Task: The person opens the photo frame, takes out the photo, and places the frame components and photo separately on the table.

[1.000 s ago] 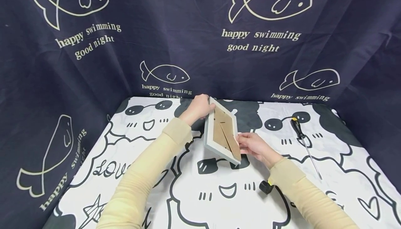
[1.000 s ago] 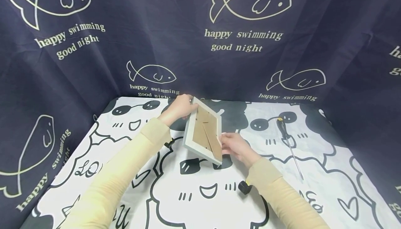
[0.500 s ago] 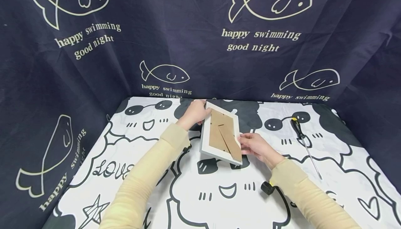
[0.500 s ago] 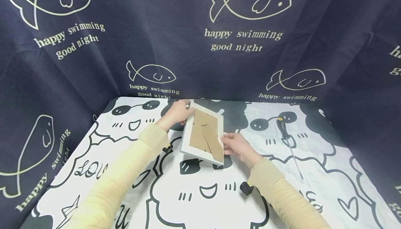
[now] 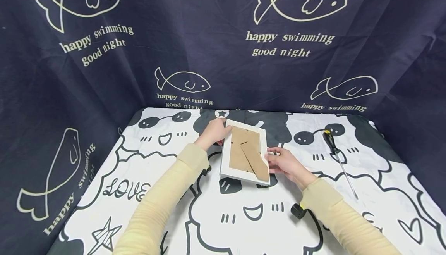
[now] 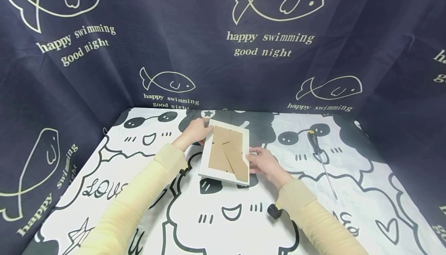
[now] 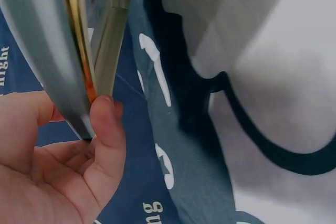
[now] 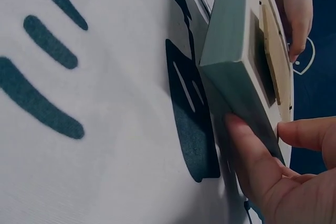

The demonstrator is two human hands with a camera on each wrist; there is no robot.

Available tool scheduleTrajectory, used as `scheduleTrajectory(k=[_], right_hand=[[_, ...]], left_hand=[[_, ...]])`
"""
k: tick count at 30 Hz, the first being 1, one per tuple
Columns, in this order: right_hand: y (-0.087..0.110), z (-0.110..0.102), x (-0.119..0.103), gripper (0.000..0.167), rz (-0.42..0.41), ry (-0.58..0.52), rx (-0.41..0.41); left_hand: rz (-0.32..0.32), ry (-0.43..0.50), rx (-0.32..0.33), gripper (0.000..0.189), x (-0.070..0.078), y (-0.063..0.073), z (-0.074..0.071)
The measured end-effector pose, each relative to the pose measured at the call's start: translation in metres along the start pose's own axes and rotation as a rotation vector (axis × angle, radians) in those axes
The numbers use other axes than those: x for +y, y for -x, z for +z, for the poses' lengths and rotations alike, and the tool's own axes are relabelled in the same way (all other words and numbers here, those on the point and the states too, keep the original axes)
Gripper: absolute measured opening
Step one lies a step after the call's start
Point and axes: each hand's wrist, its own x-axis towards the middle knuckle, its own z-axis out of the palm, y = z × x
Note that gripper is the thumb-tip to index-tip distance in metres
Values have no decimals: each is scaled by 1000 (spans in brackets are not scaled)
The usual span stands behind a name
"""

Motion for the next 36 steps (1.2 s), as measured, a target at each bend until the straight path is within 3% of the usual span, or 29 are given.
scheduleTrajectory(k=[7, 17, 28, 36], right_hand=[[2, 2, 2, 52, -45, 61, 19], [6, 6, 0, 55, -55, 170, 48], [9, 9, -2, 58, -68, 271, 97], [8, 7, -1, 58, -106, 282, 93]], left_hand=[[-20, 21, -27, 55, -9, 0, 8], [-3, 38, 1, 43, -21, 3, 18], [8, 28, 13, 38, -26, 3, 24], [4, 51, -15, 26, -29, 3, 27]])
